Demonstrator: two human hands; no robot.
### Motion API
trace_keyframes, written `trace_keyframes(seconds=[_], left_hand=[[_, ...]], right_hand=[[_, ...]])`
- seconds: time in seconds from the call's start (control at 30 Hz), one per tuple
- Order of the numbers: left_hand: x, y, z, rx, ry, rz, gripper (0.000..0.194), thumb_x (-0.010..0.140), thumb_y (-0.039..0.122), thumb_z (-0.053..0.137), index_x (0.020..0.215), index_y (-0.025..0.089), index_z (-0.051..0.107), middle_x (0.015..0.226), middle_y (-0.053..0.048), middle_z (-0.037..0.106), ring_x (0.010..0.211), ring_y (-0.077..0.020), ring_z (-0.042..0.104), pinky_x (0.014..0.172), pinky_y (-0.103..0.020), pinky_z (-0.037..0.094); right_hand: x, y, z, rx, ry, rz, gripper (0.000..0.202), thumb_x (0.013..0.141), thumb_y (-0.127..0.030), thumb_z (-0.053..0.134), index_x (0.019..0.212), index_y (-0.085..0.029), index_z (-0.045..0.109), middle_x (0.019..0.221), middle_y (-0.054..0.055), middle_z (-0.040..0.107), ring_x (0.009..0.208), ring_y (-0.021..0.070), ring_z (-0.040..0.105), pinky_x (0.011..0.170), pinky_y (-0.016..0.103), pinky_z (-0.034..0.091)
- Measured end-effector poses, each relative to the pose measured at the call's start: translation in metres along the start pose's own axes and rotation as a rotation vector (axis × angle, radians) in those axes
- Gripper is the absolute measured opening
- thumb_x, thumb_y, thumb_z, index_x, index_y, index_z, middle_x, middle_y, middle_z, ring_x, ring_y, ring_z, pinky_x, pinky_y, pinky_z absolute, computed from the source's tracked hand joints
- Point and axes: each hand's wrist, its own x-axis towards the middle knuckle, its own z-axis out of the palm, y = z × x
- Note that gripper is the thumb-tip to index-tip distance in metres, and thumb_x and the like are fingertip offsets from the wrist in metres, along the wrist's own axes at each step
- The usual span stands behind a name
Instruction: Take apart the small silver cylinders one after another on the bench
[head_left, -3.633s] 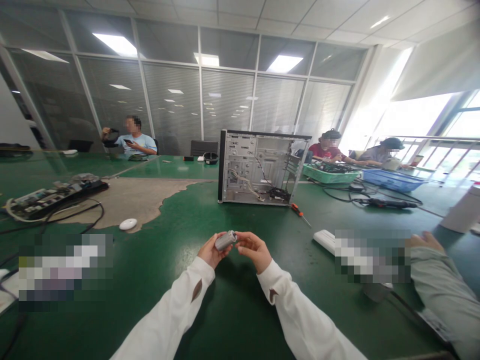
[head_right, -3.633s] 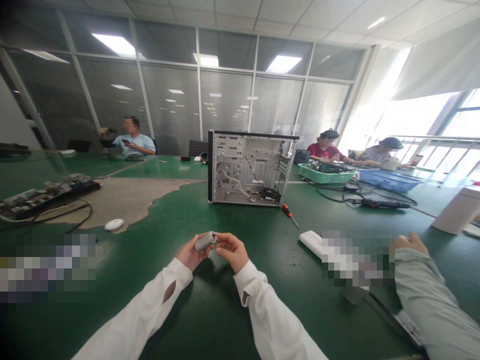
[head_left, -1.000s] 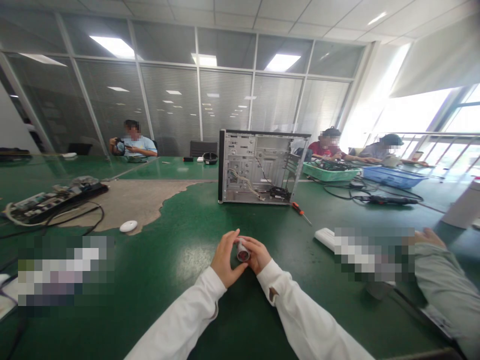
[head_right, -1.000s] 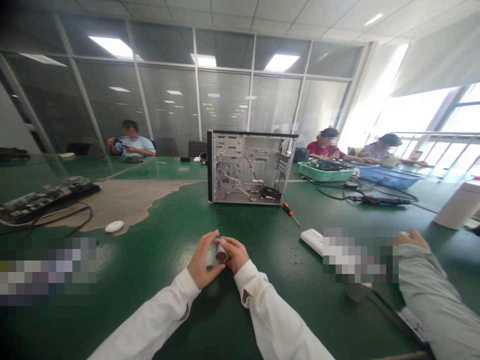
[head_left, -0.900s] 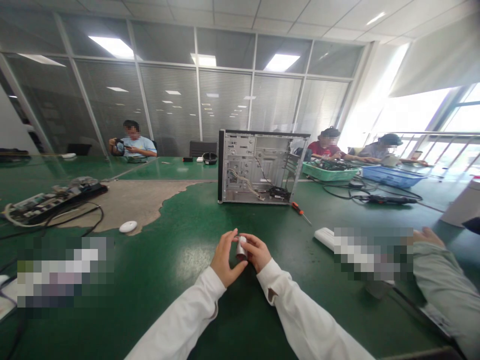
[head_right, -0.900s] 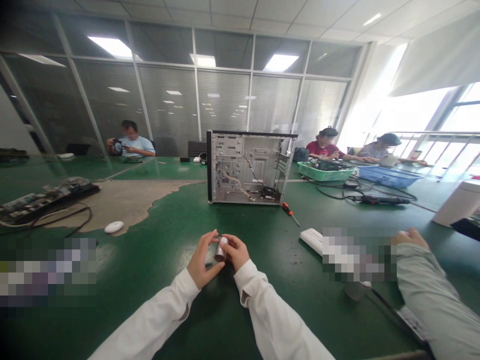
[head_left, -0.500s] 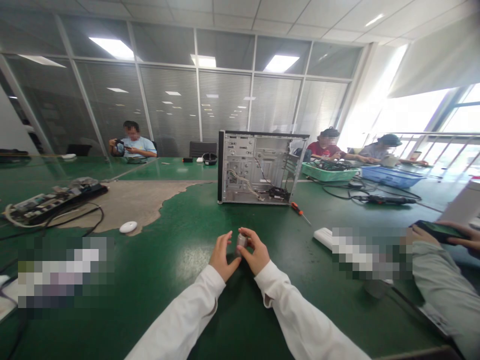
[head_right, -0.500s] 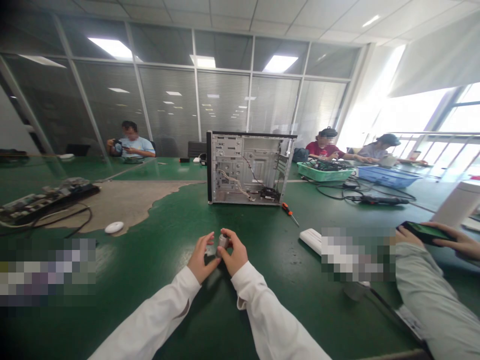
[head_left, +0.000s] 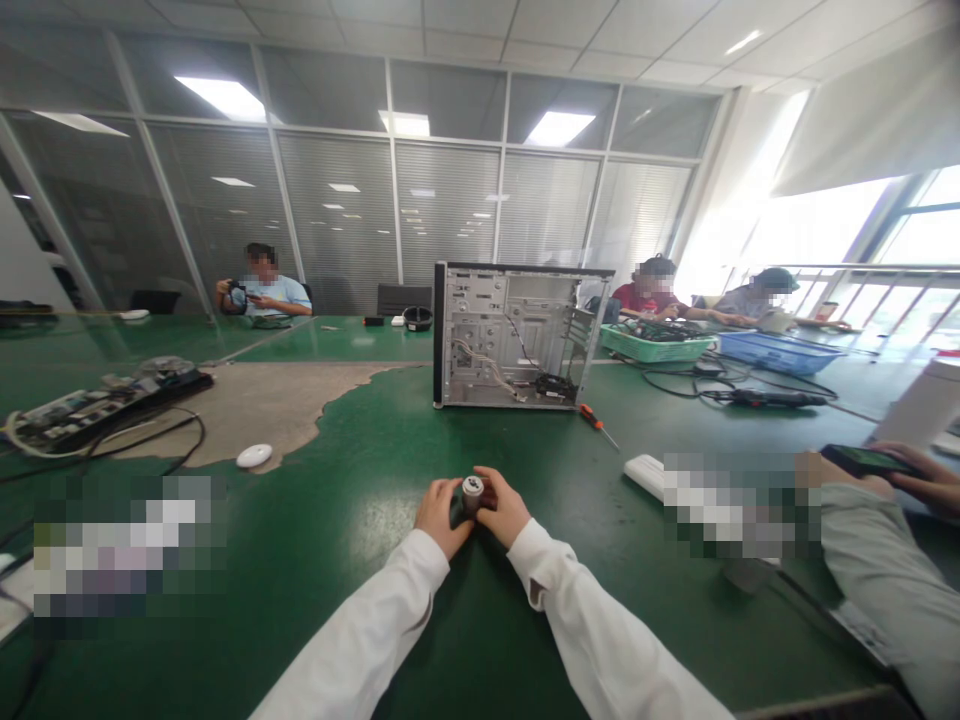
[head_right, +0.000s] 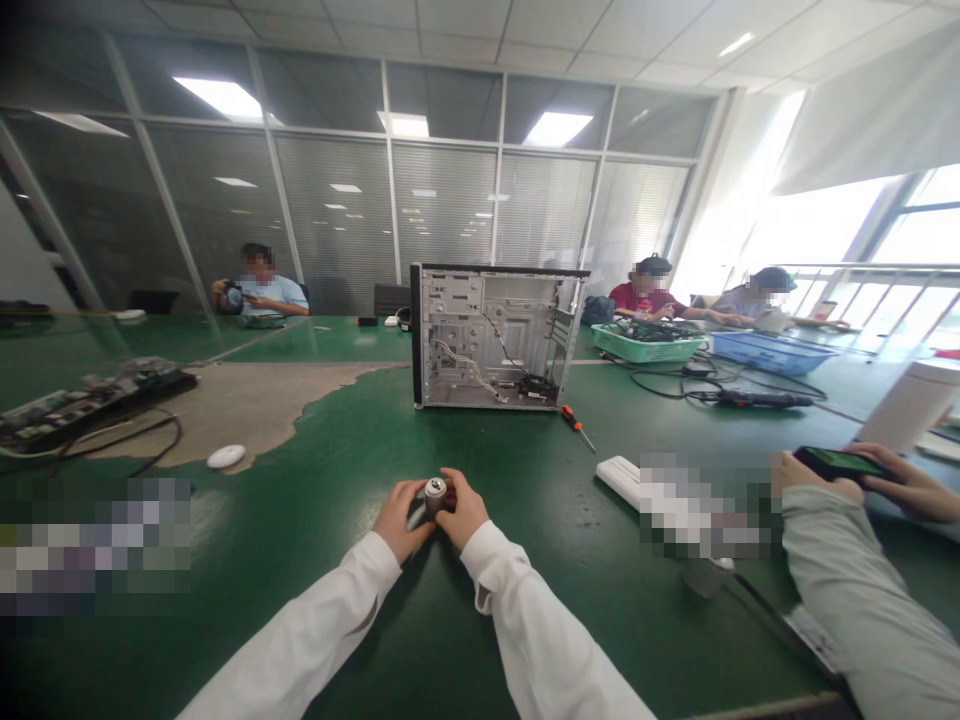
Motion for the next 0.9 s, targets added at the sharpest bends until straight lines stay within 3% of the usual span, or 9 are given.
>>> trace_keyframes(seconds=[0.13, 0.27, 0.5, 0.7, 0.9], left_hand=[[0.001, 0.001, -0.001, 0.003, -0.001, 0.005, 0.051, 0.054, 0.013, 0.058, 0.103, 0.017, 0.046, 0.103, -0.008, 0.048, 0.1, -0.0222, 0.045, 0.087, -0.038, 0.035], [0.001, 0.004, -0.004, 0.013, -0.012, 0.002, 0.044, 0.055, 0.016, 0.06, 0.098, 0.014, 0.049, 0.099, -0.009, 0.051, 0.095, -0.0224, 0.047, 0.085, -0.038, 0.037], [0.004, 0.002, -0.005, -0.071, 0.017, 0.052, 0.037, 0.061, 0.02, 0.059, 0.097, 0.016, 0.052, 0.094, -0.008, 0.056, 0.088, -0.0212, 0.051, 0.08, -0.037, 0.039], [0.004, 0.0, -0.005, -0.145, 0.082, 0.035, 0.034, 0.056, 0.013, 0.06, 0.089, 0.017, 0.052, 0.09, -0.004, 0.058, 0.085, -0.019, 0.052, 0.077, -0.034, 0.04], [0.004, 0.004, -0.011, -0.116, 0.085, 0.048, 0.032, 0.055, 0.007, 0.057, 0.084, 0.019, 0.051, 0.087, -0.002, 0.057, 0.084, -0.0168, 0.052, 0.075, -0.031, 0.04]], right_hand=[[0.008, 0.0, -0.005, 0.237, 0.086, 0.188, 0.05, 0.04, -0.001, 0.04, 0.086, -0.019, 0.05, 0.08, 0.001, 0.057, 0.075, 0.0145, 0.055, 0.066, 0.027, 0.046], [0.013, 0.0, -0.012, 0.305, 0.117, 0.281, 0.036, 0.042, -0.005, 0.042, 0.075, -0.017, 0.052, 0.071, 0.0, 0.057, 0.065, 0.0133, 0.054, 0.052, 0.024, 0.044], [0.007, -0.001, -0.011, 0.221, -0.008, 0.2, 0.031, 0.044, -0.004, 0.05, 0.072, -0.016, 0.057, 0.066, -0.002, 0.058, 0.046, 0.0069, 0.047, 0.042, 0.02, 0.035], [0.001, -0.008, -0.008, 0.14, -0.068, 0.045, 0.03, 0.05, -0.007, 0.056, 0.079, -0.017, 0.059, 0.076, 0.0, 0.059, 0.058, 0.0087, 0.052, 0.057, 0.024, 0.042], [0.0, -0.012, -0.006, 0.131, -0.083, -0.005, 0.03, 0.052, -0.008, 0.057, 0.081, -0.017, 0.059, 0.08, 0.002, 0.06, 0.063, 0.0103, 0.054, 0.063, 0.027, 0.044]])
